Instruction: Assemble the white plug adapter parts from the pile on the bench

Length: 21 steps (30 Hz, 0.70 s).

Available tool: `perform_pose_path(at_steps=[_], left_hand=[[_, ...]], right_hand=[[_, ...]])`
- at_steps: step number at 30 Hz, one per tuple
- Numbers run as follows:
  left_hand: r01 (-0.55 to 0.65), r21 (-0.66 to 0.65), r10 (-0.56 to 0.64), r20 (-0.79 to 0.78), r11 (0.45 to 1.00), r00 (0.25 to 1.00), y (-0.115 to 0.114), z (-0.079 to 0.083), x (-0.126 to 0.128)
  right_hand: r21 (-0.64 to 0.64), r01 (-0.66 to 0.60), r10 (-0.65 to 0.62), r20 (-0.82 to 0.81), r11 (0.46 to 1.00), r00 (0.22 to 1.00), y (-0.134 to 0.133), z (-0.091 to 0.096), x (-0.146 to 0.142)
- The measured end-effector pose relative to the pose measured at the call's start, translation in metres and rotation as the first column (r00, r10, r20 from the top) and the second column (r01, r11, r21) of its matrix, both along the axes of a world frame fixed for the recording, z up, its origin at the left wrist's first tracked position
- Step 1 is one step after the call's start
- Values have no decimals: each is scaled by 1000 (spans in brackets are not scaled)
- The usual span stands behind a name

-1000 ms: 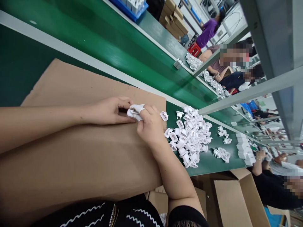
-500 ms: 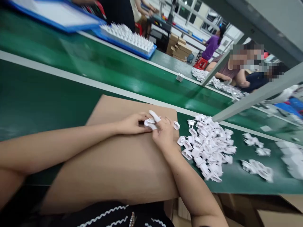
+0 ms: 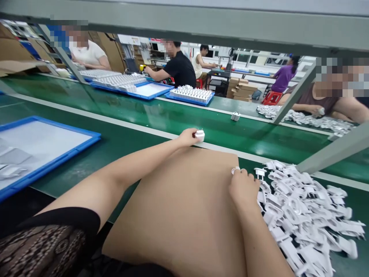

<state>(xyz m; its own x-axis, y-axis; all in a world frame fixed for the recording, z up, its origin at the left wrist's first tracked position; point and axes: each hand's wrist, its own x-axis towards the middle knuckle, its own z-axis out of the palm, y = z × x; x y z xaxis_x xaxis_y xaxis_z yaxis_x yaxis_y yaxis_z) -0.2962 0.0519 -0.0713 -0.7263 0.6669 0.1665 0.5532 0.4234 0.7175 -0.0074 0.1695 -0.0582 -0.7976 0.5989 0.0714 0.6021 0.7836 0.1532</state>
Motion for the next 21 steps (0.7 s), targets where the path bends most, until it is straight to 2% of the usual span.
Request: perform_pose_path(at_steps=[2, 4, 9, 13, 17, 19, 21], left_hand=[[-134, -12, 134, -18, 991, 991, 11, -1, -23], [-226, -20, 225, -31, 974, 974, 19, -4, -39], [-316, -101, 316, -18, 943, 949, 25, -13, -56], [-413, -184, 423, 16, 892, 906, 27, -8, -53], [-533, -112, 530, -64, 838, 846, 32, 0, -24], [-465, 32, 466, -91, 885, 880, 33, -4, 0], [-245, 258, 270, -68, 935, 961, 32, -14, 26]], right_hand=[[-69, -13, 14, 16, 998, 1000, -3, 4, -3], [-96, -67, 63, -35, 993, 997, -8, 6, -6], [-264, -162, 125, -151, 951, 981, -23, 1, -12], [-354, -357, 251, -312, 864, 916, -29, -14, -13], [-377, -499, 297, -478, 780, 826, -31, -28, -14], [-404, -540, 290, -533, 738, 795, -31, -34, -15], [-416, -590, 303, -574, 692, 761, -28, -39, -16]])
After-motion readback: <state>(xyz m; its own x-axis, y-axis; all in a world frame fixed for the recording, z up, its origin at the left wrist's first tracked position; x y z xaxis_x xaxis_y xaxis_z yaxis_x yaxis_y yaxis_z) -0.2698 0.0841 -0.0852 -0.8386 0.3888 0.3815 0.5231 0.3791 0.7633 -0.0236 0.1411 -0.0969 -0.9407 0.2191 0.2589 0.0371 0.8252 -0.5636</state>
